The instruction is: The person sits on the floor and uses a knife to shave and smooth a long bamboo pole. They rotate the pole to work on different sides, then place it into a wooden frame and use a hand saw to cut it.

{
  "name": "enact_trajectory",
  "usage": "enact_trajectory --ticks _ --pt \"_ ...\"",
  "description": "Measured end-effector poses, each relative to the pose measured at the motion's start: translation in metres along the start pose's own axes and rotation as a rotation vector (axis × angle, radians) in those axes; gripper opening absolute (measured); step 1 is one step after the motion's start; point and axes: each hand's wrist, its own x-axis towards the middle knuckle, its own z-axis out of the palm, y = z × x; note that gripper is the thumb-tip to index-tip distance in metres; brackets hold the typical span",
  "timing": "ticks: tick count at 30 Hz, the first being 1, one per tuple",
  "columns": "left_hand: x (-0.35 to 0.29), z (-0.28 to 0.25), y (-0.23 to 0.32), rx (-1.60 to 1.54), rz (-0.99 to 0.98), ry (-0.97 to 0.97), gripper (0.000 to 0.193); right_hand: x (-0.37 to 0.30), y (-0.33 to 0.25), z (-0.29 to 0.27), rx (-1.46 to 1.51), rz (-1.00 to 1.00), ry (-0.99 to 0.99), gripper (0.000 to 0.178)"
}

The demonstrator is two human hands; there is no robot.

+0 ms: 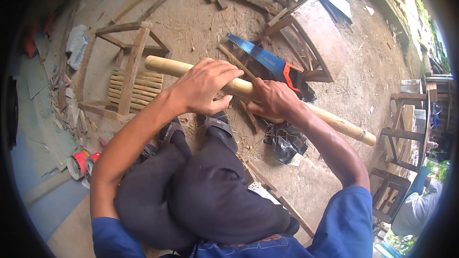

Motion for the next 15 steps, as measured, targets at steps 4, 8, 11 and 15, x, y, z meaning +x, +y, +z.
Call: enact_trajectory --ticks 4,8,11,15 --pt "0.029 -0.038 0.045 0.067 -0.043 -0.166 0.059 -0.036 -0.024 -0.049 -0.008 -0.053 0.138 0.044" --pt "0.028 -0.080 0.085 0.218 -0.042 -0.092 0.056 -0.057 -0.057 -0.087 0.047 -0.149 0.294 0.042" --pt "0.023 -0.102 0.117 0.359 -0.035 -0.060 0.052 -0.069 -0.071 -0.104 -0.002 -0.185 0.266 0.044" --pt "0.011 -0.114 0.143 0.383 -0.081 -0.035 0.047 -0.081 -0.087 -0.110 -0.004 -0.214 0.259 0.046"
